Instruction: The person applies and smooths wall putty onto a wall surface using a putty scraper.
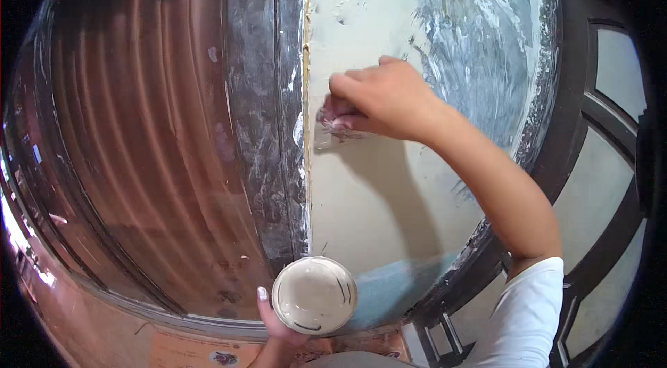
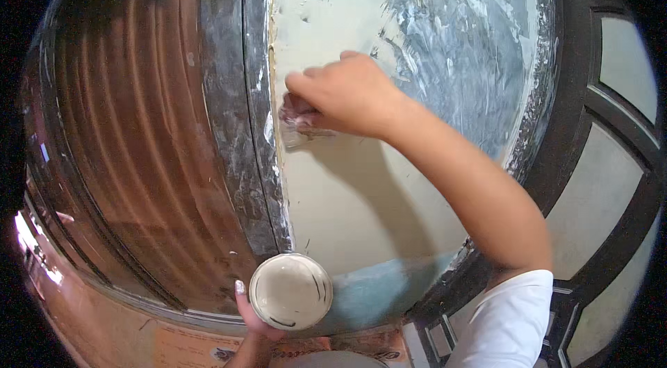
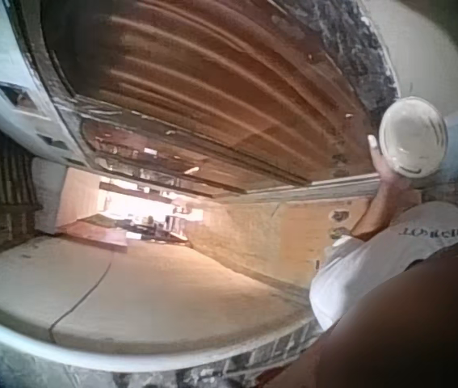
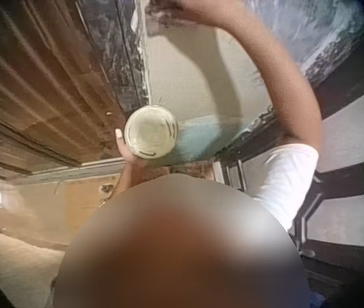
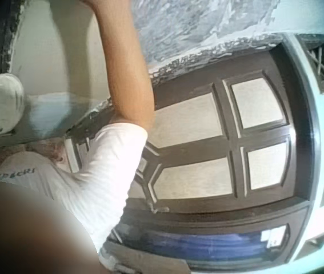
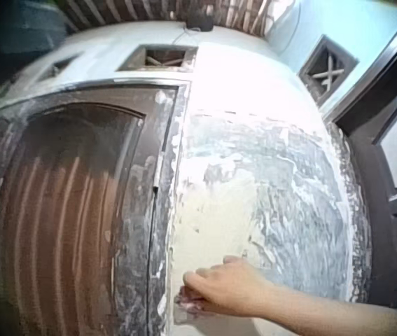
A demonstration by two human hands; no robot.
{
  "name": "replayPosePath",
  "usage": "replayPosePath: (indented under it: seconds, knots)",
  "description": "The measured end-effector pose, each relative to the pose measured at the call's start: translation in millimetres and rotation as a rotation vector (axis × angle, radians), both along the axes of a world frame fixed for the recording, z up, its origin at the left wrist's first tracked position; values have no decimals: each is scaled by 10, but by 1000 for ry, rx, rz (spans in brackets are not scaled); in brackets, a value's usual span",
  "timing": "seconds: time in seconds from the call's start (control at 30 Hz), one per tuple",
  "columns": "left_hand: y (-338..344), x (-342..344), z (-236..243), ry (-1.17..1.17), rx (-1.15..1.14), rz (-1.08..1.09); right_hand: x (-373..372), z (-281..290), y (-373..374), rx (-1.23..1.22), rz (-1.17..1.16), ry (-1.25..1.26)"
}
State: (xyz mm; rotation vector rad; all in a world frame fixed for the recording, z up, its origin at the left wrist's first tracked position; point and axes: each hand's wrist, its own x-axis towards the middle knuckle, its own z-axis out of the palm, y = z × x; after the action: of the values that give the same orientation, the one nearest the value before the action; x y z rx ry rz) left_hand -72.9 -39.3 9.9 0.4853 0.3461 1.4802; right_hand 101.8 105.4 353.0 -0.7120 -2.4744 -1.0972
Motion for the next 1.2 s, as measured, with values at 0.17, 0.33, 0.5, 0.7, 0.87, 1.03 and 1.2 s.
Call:
replayPosePath:
  seconds: [0.17,0.33,0.5,0.7,0.87,1.03,1.2]
  knots:
    - [-92,128,-97,-35,-51,34,352,676,41,337,-1,533]
    - [-243,330,-4,-116,-33,63,295,1154,-237,665,345,581]
    - [-414,536,42,-154,-27,54,196,262,114,724,134,265]
    - [-688,680,-160,-217,-95,68,349,-2433,-55,194,127,368]
    - [-919,848,-336,-227,-116,114,999,-4253,-432,-254,29,299]
    - [-1229,942,-273,-194,-124,241,1093,-4167,-639,-436,91,372]
    - [-1464,965,-209,-192,-118,232,791,-2393,-392,-7,349,556]
